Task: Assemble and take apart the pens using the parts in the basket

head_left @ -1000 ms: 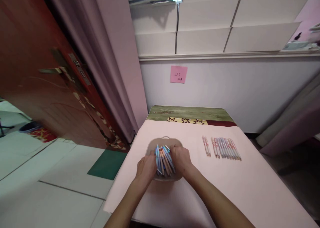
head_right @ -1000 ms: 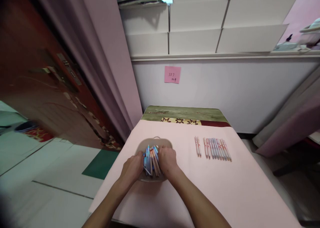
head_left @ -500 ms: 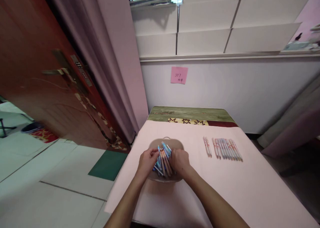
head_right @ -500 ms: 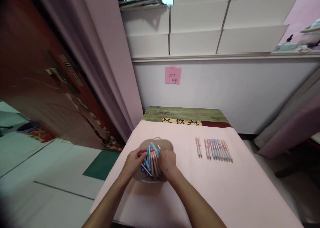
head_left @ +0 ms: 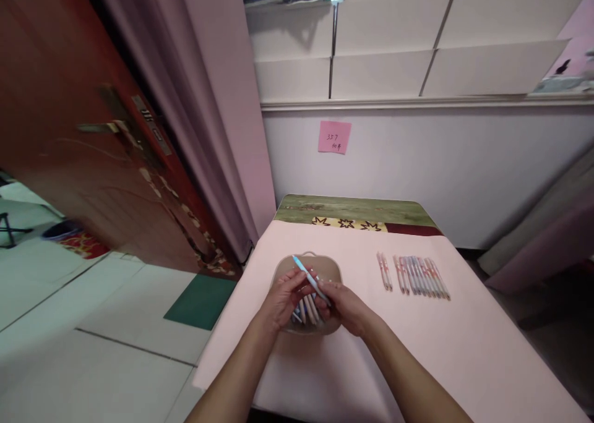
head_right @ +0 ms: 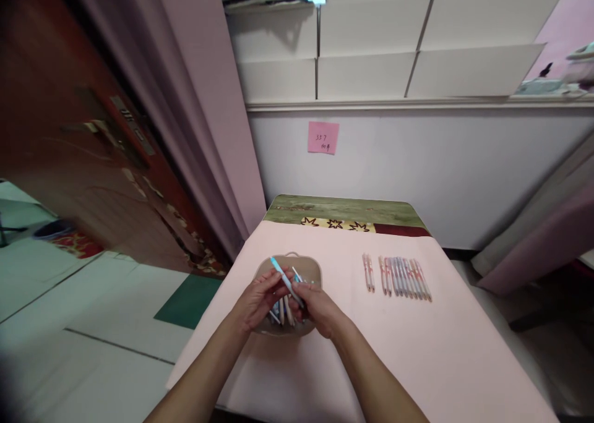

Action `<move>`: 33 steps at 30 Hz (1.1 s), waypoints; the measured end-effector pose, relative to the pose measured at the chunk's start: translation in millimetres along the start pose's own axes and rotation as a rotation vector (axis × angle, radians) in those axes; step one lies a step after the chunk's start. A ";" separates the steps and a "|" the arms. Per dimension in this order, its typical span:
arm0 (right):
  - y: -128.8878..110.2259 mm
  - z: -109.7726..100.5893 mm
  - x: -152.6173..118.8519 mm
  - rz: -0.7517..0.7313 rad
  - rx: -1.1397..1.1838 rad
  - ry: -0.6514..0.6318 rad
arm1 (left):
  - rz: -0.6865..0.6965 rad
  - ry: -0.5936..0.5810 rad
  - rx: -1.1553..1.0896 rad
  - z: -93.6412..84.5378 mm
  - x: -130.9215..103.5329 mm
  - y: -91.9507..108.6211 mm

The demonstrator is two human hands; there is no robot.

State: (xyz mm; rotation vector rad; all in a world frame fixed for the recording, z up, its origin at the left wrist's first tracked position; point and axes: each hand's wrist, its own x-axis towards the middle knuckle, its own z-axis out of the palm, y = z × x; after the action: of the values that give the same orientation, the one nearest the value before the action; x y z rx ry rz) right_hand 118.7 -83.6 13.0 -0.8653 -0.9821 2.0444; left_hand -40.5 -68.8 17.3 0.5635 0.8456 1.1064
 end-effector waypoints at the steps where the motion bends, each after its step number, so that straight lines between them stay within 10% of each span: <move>1: 2.1 0.0 0.3 0.045 0.068 -0.011 | 0.013 0.010 -0.001 0.9 -0.7 0.0; 15: 9.0 9.5 6.4 -0.092 -0.291 0.278 | 0.202 0.173 0.196 15.0 2.0 -4.8; 21: -2.9 -6.1 -0.7 -0.161 -1.081 0.468 | 0.349 0.347 0.417 -4.2 7.5 7.1; 27: -25.1 -3.5 -9.1 -0.116 -1.606 0.655 | 0.429 0.396 0.828 -22.3 -2.7 22.4; 33: -39.6 9.6 -5.6 -0.129 -1.803 0.638 | 0.254 0.271 1.744 -15.2 -16.4 13.1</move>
State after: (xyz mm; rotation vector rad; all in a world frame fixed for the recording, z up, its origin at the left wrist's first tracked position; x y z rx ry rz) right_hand 125.8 -73.1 52.2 -1.9469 -2.2242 0.1527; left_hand -63.2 -79.5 23.5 1.9966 1.9450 0.3841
